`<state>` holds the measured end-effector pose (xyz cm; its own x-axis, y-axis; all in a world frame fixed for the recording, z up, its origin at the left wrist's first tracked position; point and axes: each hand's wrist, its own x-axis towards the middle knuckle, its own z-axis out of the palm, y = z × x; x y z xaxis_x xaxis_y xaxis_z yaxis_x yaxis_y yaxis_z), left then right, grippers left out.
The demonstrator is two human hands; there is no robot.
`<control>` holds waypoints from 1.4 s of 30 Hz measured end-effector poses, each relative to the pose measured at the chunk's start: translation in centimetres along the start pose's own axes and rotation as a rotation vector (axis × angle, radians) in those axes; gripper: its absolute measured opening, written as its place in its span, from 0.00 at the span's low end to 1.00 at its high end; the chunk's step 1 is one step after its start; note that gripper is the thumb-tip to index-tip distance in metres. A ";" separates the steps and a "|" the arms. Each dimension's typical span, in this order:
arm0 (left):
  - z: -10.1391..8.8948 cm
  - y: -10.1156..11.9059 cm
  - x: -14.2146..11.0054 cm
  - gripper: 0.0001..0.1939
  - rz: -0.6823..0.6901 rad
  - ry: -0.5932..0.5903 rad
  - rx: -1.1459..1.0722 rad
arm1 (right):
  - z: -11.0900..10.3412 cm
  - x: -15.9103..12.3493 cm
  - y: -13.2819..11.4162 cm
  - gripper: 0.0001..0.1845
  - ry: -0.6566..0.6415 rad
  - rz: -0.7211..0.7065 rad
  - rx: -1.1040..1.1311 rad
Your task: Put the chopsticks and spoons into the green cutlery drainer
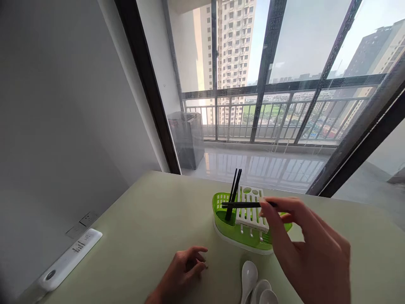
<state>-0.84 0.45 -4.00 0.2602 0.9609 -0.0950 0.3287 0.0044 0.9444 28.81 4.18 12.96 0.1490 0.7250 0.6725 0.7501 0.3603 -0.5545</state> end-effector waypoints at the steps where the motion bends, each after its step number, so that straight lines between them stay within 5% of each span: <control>1: 0.0 0.0 0.0 0.15 -0.002 0.003 0.003 | 0.9 0.7 -0.6 0.16 0.007 0.004 0.007; 10: 0.1 -0.2 0.1 0.13 -0.012 0.019 0.039 | 8.3 5.0 1.3 0.18 -0.453 -0.023 0.164; 17: 0.2 0.3 0.1 0.12 -0.029 0.019 0.030 | 10.0 6.0 2.4 0.17 -0.459 -0.047 0.036; 24: 0.2 0.4 0.1 0.10 -0.002 0.028 0.042 | 7.9 4.9 0.6 0.19 -0.194 -0.015 0.049; 29: 0.1 0.5 0.1 0.11 -0.003 0.027 0.049 | 4.1 2.7 -1.9 0.14 -0.195 -0.074 0.156; 35: 0.2 -0.2 0.0 0.11 -0.004 0.039 0.033 | 1.5 0.5 -1.9 0.13 -0.308 -0.150 0.188; 42: 0.2 -0.2 0.1 0.13 -0.044 0.028 0.065 | 1.5 -1.5 1.3 0.10 -0.794 -0.214 0.117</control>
<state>-0.68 0.52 -4.22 0.2188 0.9675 -0.1267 0.3982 0.0300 0.9168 28.54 4.43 10.48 -0.5213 0.8166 0.2479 0.6322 0.5647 -0.5306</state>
